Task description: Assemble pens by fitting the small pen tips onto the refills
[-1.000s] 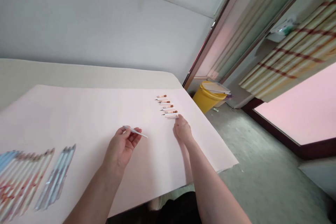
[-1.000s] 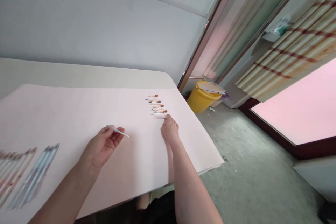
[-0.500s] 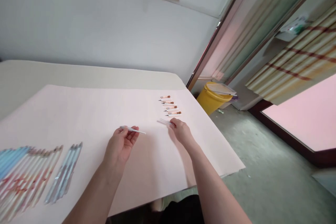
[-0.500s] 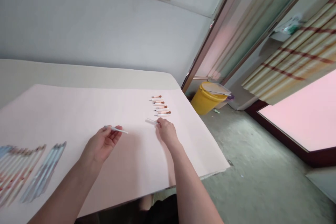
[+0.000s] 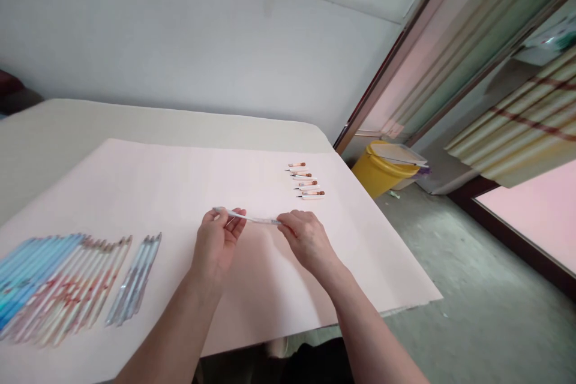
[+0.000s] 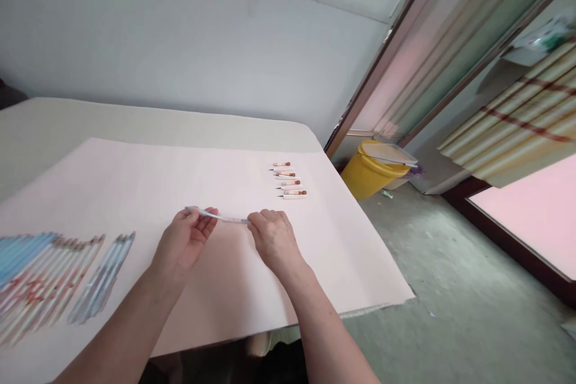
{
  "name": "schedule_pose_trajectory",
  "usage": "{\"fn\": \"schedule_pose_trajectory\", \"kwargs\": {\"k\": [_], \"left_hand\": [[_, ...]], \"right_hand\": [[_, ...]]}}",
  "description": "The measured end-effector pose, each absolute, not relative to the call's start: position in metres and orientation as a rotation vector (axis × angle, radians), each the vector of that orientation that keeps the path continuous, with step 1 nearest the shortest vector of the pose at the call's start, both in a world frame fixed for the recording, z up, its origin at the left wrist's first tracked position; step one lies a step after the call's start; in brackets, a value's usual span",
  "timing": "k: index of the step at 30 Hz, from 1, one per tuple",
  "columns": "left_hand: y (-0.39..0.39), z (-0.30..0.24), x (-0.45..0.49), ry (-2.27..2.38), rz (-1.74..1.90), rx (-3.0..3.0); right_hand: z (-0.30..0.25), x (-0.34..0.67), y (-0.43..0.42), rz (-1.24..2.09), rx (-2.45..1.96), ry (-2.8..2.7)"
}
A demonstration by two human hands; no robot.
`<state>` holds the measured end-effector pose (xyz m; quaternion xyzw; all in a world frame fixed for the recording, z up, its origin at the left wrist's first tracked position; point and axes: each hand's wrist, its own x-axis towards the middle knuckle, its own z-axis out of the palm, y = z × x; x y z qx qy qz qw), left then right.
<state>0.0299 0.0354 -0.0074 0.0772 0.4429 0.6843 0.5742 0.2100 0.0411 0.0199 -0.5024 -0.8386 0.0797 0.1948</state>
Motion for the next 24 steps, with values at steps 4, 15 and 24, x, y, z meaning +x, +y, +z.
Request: {"fn": "schedule_pose_trajectory", "kwargs": {"k": [4, 15, 24], "left_hand": [[0.032, -0.005, 0.036, 1.094, 1.566, 0.252], [0.028, 0.001, 0.042, 1.111, 1.612, 0.34], [0.03, 0.004, 0.041, 1.119, 1.626, 0.39]], "right_hand": [[0.018, 0.198, 0.034, 0.173, -1.414, -2.388], [0.019, 0.192, 0.033, 0.537, -1.506, -2.128], [0.016, 0.195, 0.037, 1.326, -1.429, -1.608]]}}
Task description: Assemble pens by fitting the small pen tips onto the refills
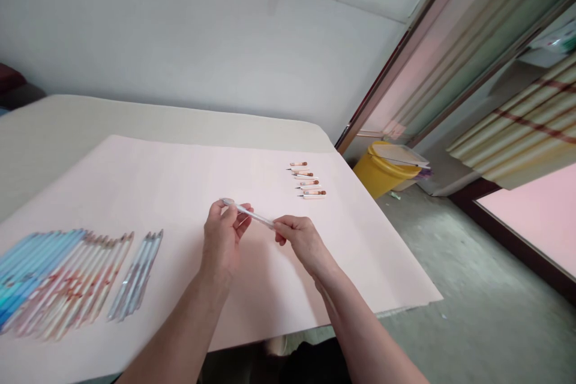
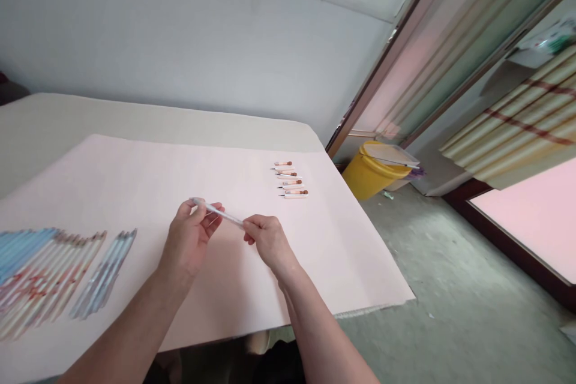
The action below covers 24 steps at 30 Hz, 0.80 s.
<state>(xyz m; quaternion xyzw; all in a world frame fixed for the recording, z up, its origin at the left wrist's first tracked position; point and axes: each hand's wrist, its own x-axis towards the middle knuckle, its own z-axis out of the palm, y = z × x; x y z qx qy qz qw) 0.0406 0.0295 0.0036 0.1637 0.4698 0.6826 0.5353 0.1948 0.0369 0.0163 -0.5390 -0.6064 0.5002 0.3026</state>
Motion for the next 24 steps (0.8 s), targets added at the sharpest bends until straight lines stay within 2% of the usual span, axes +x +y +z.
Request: {"fn": "schedule_pose_trajectory", "kwargs": {"k": [9, 15, 21, 24], "left_hand": [[0.027, 0.008, 0.045, 1.187, 1.675, 0.446], [0.029, 0.007, 0.042, 1.169, 1.704, 0.403], [0.031, 0.003, 0.039, 1.136, 1.677, 0.439], [0.031, 0.002, 0.04, 1.138, 1.681, 0.415]], "right_hand": [[0.007, 0.185, 0.035, 1.265, -1.401, -1.542], [0.012, 0.175, 0.024, 1.034, -1.491, -1.601], [0.014, 0.177, 0.026, 1.358, -1.377, -1.493], [0.012, 0.177, 0.027, 1.298, -1.401, -1.472]]}}
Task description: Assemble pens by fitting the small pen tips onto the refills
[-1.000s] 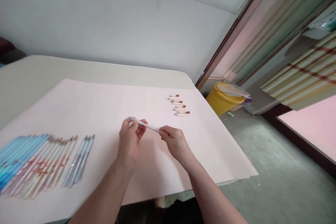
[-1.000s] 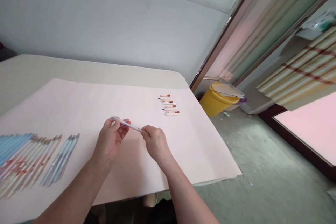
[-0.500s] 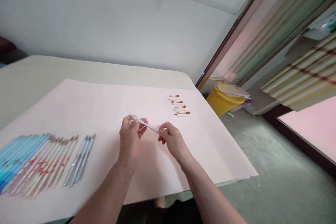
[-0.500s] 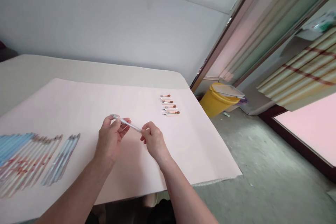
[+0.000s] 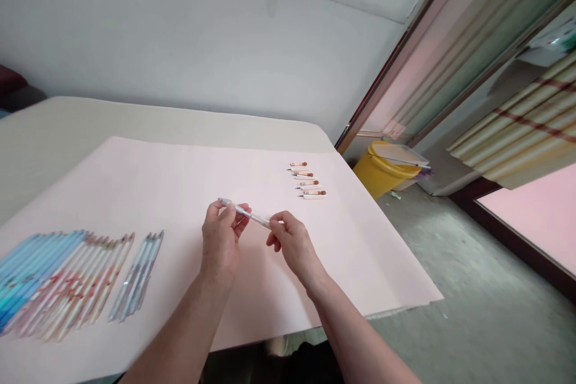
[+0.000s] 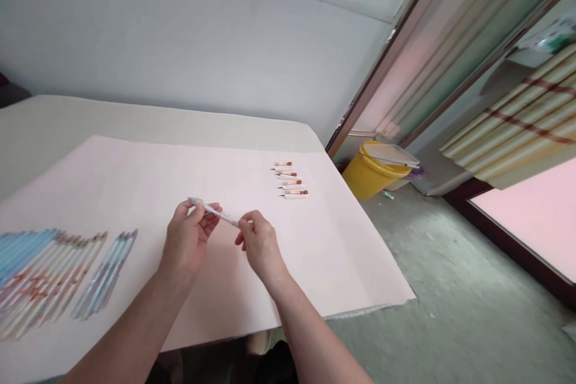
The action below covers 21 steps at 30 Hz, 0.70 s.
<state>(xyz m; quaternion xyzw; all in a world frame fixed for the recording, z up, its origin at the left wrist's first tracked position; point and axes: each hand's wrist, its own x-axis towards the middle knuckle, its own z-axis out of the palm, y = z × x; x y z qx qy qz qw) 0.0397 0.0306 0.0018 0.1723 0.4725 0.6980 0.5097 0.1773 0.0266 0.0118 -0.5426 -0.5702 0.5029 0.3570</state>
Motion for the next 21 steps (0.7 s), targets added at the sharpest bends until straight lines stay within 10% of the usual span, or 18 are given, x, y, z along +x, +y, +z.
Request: {"fn": "schedule_pose_trajectory", "kwargs": {"k": [9, 15, 21], "left_hand": [[0.0304, 0.0092, 0.0374, 1.08, 1.693, 0.485], [0.0314, 0.0068, 0.0371, 1.145, 1.684, 0.426], [0.03, 0.0058, 0.0384, 1.114, 1.681, 0.461]], "right_hand": [[0.0149, 0.1768, 0.0273, 1.865, -1.224, -1.087], [0.0149, 0.1699, 0.0208, 1.278, -1.422, -1.459], [0.0106, 0.1691, 0.0237, 1.365, -1.423, -1.517]]}}
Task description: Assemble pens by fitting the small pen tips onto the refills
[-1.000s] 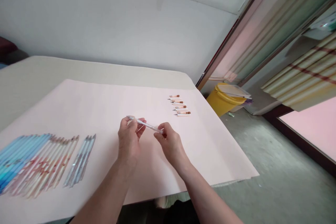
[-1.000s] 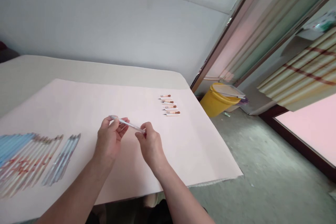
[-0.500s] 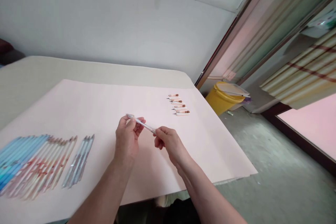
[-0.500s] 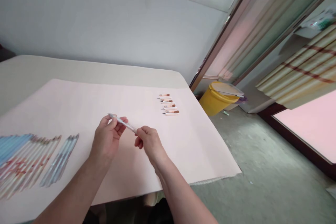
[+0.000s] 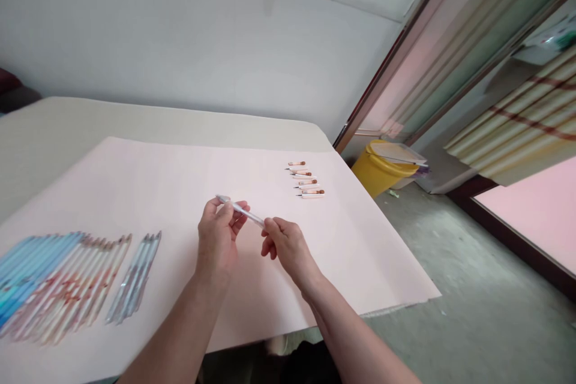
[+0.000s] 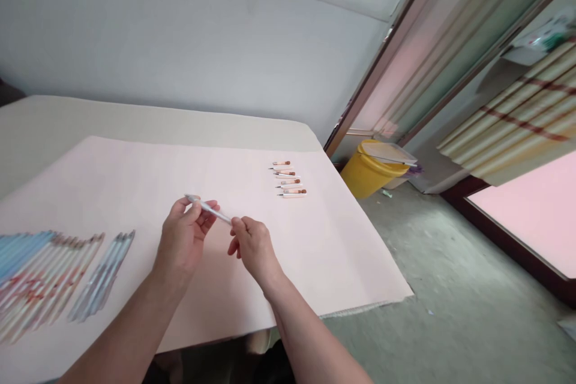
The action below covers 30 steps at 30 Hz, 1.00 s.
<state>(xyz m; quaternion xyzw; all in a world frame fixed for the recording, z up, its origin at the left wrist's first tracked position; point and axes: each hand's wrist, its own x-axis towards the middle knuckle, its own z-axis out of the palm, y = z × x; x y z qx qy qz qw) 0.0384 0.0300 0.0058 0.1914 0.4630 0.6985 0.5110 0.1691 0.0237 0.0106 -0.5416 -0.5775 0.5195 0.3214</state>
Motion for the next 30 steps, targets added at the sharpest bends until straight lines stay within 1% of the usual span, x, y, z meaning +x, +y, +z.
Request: {"fn": "schedule_pose_trajectory", "kwargs": {"k": [6, 11, 13, 20, 22, 25, 30], "left_hand": [[0.0307, 0.0036, 0.0394, 1.121, 1.693, 0.42], [0.0314, 0.0025, 0.0386, 1.11, 1.683, 0.416], [0.031, 0.002, 0.0387, 1.106, 1.685, 0.414], [0.0296, 0.0029, 0.0378, 1.123, 1.689, 0.414], [0.0295, 0.004, 0.0372, 1.123, 1.692, 0.416], [0.0298, 0.0054, 0.0369, 1.127, 1.688, 0.411], [0.0309, 0.0054, 0.0376, 1.127, 1.682, 0.396]], "right_hand": [[0.0063, 0.1692, 0.0225, 1.15, -1.443, -1.536], [0.0078, 0.1701, 0.0229, 1.216, -1.408, -1.569], [0.0077, 0.1705, 0.0232, 1.187, -1.428, -1.559], [0.0082, 0.17, 0.0211, 0.816, -1.562, -1.768], [0.0084, 0.1698, 0.0215, 0.864, -1.571, -1.789], [0.0082, 0.1688, 0.022, 1.049, -1.517, -1.717], [0.0084, 0.168, 0.0218, 1.001, -1.502, -1.632]]}}
